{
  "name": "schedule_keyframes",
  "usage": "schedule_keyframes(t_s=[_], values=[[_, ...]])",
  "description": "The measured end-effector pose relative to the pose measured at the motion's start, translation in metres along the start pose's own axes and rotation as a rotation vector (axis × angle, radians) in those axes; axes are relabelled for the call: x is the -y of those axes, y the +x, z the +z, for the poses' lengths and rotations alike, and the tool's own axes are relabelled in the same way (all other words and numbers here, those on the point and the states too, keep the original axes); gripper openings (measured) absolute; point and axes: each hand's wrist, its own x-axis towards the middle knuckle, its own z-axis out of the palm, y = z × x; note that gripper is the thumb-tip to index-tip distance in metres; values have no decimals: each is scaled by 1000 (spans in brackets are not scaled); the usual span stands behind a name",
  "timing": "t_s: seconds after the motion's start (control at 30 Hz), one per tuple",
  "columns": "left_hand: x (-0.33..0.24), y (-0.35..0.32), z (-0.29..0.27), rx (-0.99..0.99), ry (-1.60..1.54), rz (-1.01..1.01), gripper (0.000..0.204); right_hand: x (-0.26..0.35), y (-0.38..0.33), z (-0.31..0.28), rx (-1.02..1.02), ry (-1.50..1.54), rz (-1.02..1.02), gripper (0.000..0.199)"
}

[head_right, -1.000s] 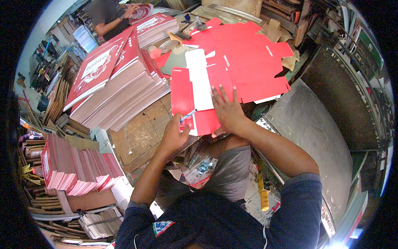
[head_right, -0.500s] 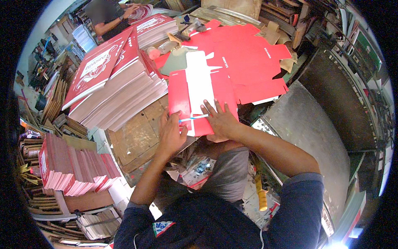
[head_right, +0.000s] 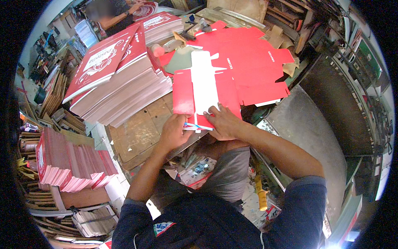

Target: The person removes excess cardboard pieces from pre-cut red box templates using a small blue tool.

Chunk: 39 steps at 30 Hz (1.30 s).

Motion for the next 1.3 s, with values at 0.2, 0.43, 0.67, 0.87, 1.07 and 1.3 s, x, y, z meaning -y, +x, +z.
schedule_keyframes(t_s=[0.2,0.43,0.67,0.87,1.07,1.3], values=[[10,25,-19,118,-154,-196,37,-15,8,-29,17,306,1,50],[11,46,-33,169,-194,-386,45,-39,23,-54,211,497,216,37],[20,60,-21,109,-207,-522,61,-74,45,-53,183,603,315,39],[34,55,-2,-131,-193,-485,77,-95,66,-30,115,601,325,44],[31,61,11,-204,97,-465,79,-97,72,-28,70,410,494,73],[39,55,12,-207,18,-530,82,-87,64,-38,83,290,697,96]])
